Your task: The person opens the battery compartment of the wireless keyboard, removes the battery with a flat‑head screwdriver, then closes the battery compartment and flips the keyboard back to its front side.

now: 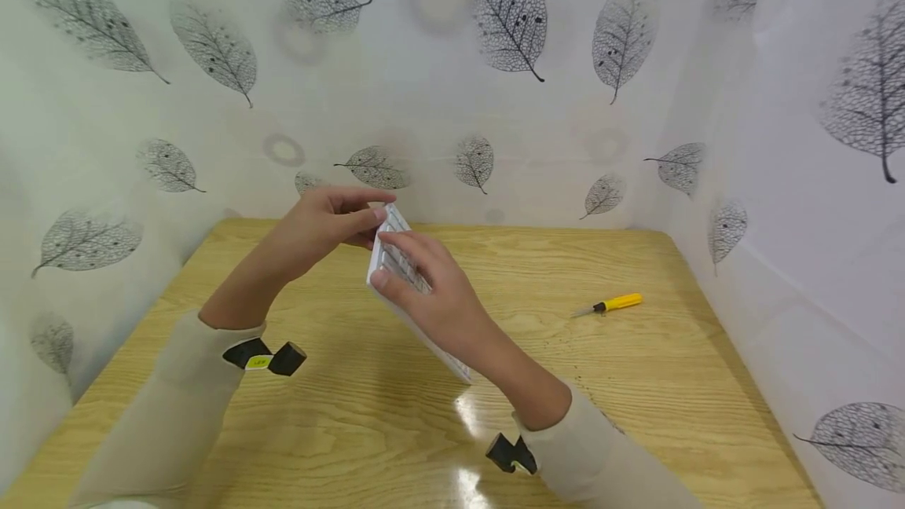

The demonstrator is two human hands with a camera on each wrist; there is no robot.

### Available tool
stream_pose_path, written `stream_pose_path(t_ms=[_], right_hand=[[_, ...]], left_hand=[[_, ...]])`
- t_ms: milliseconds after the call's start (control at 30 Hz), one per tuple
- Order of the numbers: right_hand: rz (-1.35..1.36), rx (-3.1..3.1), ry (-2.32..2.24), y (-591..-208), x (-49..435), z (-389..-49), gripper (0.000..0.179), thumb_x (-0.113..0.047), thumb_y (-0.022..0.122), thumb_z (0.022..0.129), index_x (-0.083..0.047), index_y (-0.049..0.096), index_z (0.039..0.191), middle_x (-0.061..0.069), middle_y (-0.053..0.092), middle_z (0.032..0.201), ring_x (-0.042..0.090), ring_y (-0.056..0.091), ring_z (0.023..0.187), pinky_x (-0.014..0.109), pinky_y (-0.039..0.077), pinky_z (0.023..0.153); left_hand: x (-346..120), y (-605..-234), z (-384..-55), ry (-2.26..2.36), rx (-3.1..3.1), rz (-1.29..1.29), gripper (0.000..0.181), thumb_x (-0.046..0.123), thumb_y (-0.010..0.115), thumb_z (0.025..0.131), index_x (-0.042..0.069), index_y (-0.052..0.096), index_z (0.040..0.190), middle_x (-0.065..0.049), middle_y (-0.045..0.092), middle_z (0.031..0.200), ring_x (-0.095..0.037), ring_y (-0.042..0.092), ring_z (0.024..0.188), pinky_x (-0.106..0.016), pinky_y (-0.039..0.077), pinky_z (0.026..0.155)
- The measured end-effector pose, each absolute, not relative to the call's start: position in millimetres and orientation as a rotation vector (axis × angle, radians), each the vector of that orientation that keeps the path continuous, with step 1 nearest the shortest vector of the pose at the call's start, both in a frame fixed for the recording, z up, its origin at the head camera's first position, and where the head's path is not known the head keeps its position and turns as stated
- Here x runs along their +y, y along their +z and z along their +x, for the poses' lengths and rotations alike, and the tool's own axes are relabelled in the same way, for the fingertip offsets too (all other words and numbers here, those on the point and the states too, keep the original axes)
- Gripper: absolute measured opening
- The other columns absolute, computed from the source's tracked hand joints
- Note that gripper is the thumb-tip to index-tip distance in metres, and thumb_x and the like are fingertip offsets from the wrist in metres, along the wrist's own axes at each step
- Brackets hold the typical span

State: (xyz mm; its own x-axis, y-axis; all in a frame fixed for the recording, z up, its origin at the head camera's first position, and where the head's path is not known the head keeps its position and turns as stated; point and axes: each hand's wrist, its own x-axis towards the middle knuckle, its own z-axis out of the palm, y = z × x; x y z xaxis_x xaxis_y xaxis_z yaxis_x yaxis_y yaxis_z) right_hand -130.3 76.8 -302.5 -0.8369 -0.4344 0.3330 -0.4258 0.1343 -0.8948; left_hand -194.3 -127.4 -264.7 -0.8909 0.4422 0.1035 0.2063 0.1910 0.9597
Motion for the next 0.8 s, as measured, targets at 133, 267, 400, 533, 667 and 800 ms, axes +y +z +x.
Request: stream_pose_path(t_ms=[133,267,400,533,667,800], right_hand=[[-0.865,2.361,-1.876,-298.5,82.1,-129.0,0.045,-0.03,0.059,0.094,-0.024,0.048,0.138,-0.003,0.037,0.141,0.016,0.039,0.128,0.038,0.038,0.102],[-0.816,2.38,-1.889,-296.1,88.7,-127.6,0.044,-0.031,0.06,0.094,-0.027,0.05,0.136,-0.007,0.04,0.139,0.013,0.041,0.127,0.034,0.041,0.099],[-0.794,2.373,-1.892,-295.1,93.9,-127.2,0.041,-0.031,0.058,0.094,-0.028,0.051,0.135,-0.009,0.041,0.139,0.011,0.041,0.127,0.032,0.042,0.098],[-0.787,2.361,-1.892,-293.6,98.4,-127.1,0.041,-0.032,0.058,0.095,-0.027,0.052,0.135,-0.01,0.041,0.139,0.011,0.041,0.128,0.033,0.041,0.099],[-0.795,2.346,-1.896,-290.4,103.1,-126.3,0.042,-0.031,0.058,0.095,-0.026,0.051,0.136,-0.01,0.041,0.14,0.011,0.041,0.129,0.032,0.042,0.099],[-0.811,2.342,-1.894,-287.5,108.2,-126.3,0.042,-0.029,0.057,0.095,-0.023,0.051,0.136,-0.008,0.042,0.139,0.011,0.041,0.129,0.033,0.043,0.098]], left_hand=[[-118.6,-267.0,-194.6,1.835,2.21,0.656,0.04,0.023,0.061,0.094,0.008,0.056,0.131,-0.018,0.064,0.104,-0.028,0.067,0.086,-0.037,0.054,0.077],[-109.0,-269.8,-195.5,1.907,2.145,0.674,0.038,0.022,0.06,0.094,0.008,0.057,0.13,-0.02,0.064,0.101,-0.029,0.067,0.083,-0.039,0.054,0.077],[-103.1,-271.8,-196.4,1.939,2.132,0.676,0.038,0.023,0.061,0.093,0.01,0.058,0.128,-0.019,0.065,0.099,-0.029,0.067,0.082,-0.038,0.055,0.076],[-98.2,-272.8,-196.3,1.967,2.114,0.677,0.038,0.024,0.062,0.093,0.01,0.059,0.128,-0.019,0.064,0.097,-0.029,0.067,0.08,-0.038,0.055,0.076],[-92.5,-274.0,-197.2,1.998,2.084,0.691,0.039,0.024,0.063,0.092,0.011,0.058,0.129,-0.019,0.063,0.094,-0.028,0.066,0.077,-0.039,0.055,0.075],[-86.0,-275.9,-199.0,2.024,2.059,0.706,0.039,0.024,0.064,0.092,0.013,0.059,0.129,-0.019,0.062,0.092,-0.027,0.066,0.075,-0.039,0.055,0.074]])
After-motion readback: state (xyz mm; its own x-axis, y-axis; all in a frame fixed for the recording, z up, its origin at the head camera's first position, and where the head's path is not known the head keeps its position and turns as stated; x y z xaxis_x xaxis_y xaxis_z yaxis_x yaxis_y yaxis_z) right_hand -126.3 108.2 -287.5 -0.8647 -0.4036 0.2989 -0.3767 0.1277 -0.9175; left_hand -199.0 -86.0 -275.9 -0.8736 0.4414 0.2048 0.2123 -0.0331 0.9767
